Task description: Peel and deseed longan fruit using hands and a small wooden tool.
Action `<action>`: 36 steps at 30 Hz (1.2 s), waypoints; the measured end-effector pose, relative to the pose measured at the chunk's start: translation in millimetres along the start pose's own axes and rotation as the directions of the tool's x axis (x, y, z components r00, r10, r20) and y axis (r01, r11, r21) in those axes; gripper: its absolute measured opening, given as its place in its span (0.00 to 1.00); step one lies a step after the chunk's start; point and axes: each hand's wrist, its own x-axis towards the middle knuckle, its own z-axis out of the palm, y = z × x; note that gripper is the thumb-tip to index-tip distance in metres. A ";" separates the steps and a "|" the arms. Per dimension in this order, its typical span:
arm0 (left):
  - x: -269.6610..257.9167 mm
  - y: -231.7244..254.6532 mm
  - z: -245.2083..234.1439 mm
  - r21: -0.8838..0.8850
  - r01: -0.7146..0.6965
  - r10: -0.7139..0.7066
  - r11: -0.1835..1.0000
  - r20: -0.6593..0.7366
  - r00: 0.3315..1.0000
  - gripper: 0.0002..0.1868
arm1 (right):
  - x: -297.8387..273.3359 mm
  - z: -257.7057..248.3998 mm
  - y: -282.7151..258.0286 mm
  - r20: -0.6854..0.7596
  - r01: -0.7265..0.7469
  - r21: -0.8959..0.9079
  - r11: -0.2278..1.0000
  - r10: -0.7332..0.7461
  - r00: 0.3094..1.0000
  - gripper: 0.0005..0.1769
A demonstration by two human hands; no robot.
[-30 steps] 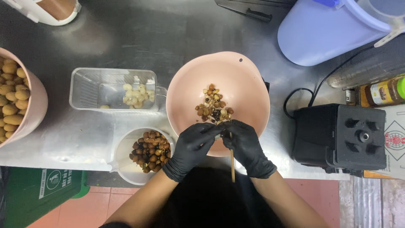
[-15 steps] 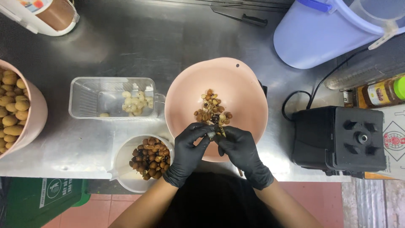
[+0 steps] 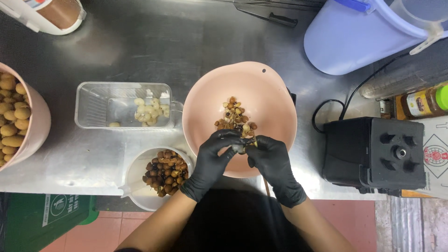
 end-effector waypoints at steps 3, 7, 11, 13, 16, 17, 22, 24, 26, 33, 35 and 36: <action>-6.0 -29.9 3.3 -0.502 0.550 -0.613 0.667 0.050 0.789 0.15 | 5.6 2.7 -2.4 -0.041 -0.075 0.021 0.997 0.076 0.996 0.09; -1.8 -39.3 -27.4 -0.647 0.503 -0.633 0.573 0.041 0.773 0.14 | 9.1 11.7 11.2 -0.142 0.064 -0.184 0.981 -0.091 0.986 0.14; 18.7 -1.5 -108.6 0.036 0.279 -0.241 0.960 -0.412 0.879 0.17 | 15.6 14.0 9.0 0.011 0.387 -0.705 0.595 -0.536 0.844 0.31; 24.5 12.7 -146.1 0.373 0.264 -0.046 0.889 -0.502 0.864 0.19 | 25.1 3.0 26.3 -0.061 0.113 -0.684 0.721 -0.210 0.976 0.31; 5.3 12.3 -179.5 0.775 0.187 0.124 0.604 -0.323 0.938 0.25 | 43.9 -25.2 86.6 0.117 0.332 -0.823 0.461 -0.434 0.893 0.22; -7.8 15.0 -178.4 0.819 0.150 0.136 0.554 -0.266 0.954 0.23 | 47.6 -34.5 99.9 0.171 0.367 -0.822 0.435 -0.427 0.888 0.17; -75.2 -24.1 -159.3 0.729 0.244 -0.068 0.639 -0.262 0.963 0.12 | 32.9 -21.6 70.9 -0.009 0.241 -0.692 0.681 -0.341 0.940 0.13; -100.9 -74.5 -149.7 0.809 0.268 -0.324 0.523 -0.102 0.941 0.09 | 25.9 -10.1 56.1 -0.047 0.209 -0.685 0.698 -0.329 0.943 0.14; -103.3 -103.1 -137.8 0.857 0.370 -0.515 0.359 -0.148 0.844 0.09 | 25.2 -7.1 51.9 -0.014 0.217 -0.705 0.675 -0.320 0.947 0.13; -90.8 -97.0 -114.0 0.860 0.509 -0.740 -0.018 -0.354 0.572 0.12 | 14.6 -5.0 47.0 -0.012 0.278 -0.676 0.682 -0.387 0.922 0.14; -106.2 -112.8 -125.6 0.860 0.501 -0.662 0.103 -0.317 0.680 0.14 | 12.8 -6.9 56.5 -0.024 0.257 -0.661 0.705 -0.362 0.932 0.14; -113.2 -121.2 -131.7 0.848 0.482 -0.569 0.223 -0.288 0.770 0.18 | 12.0 -7.8 61.2 -0.028 0.240 -0.648 0.722 -0.338 0.941 0.14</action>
